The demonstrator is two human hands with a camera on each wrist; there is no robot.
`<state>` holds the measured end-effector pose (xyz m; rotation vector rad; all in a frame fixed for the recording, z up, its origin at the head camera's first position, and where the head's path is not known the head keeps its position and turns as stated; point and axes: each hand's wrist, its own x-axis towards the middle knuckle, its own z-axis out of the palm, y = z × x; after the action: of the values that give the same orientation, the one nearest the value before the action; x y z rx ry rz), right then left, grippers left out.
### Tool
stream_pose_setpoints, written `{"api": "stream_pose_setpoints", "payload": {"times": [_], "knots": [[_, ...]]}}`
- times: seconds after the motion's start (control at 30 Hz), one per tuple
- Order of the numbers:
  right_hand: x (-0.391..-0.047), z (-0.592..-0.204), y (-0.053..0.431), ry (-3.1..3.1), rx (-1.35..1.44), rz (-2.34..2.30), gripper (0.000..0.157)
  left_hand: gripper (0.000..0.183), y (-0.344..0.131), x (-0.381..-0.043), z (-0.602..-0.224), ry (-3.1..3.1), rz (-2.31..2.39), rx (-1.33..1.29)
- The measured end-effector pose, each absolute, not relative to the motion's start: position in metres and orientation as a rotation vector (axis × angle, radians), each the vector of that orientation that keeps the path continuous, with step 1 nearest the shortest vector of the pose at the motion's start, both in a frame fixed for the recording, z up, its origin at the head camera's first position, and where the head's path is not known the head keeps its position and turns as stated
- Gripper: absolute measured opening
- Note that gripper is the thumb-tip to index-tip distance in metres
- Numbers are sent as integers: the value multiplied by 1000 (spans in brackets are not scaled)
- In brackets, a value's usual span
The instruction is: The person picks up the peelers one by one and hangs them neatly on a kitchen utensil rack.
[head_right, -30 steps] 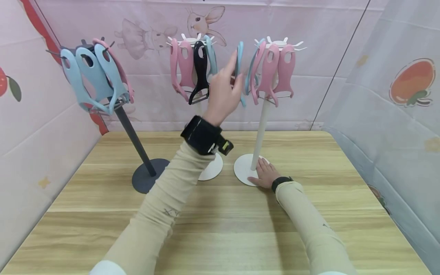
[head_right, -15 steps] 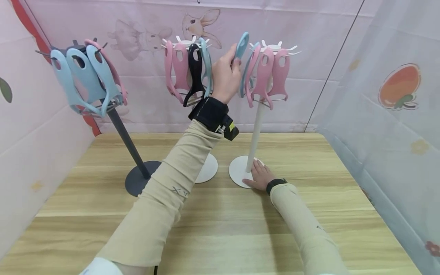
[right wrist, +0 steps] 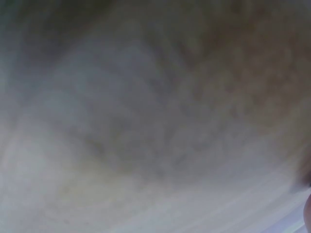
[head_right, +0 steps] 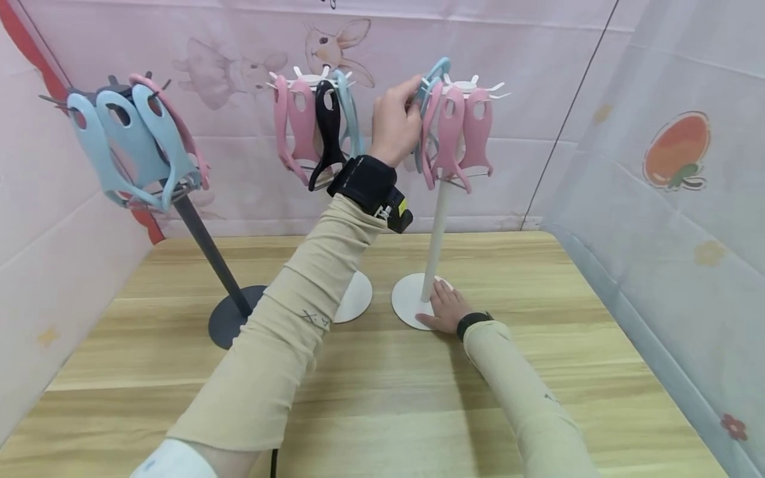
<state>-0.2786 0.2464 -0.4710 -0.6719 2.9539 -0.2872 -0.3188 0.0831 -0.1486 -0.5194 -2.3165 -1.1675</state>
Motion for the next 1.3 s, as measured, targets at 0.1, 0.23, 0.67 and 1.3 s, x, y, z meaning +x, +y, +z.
{"api": "stream_pose_setpoints", "payload": {"times": [0.1, 0.23, 0.67, 1.3], "knots": [[-278, -469, 246, 2940, -671, -293, 75, 41, 84, -320, -149, -2336, -1176, -536], [-278, -466, 246, 2917, -665, -294, 75, 43, 85, -320, -152, -2344, -1226, -539], [-286, -464, 244, 2903, -678, -286, 81, 55, 80, -317, -175, -2388, -1248, -588], [-294, -464, 257, 2886, -674, -267, 78, 42, 52, -269, -275, -2470, -682, -761]]}}
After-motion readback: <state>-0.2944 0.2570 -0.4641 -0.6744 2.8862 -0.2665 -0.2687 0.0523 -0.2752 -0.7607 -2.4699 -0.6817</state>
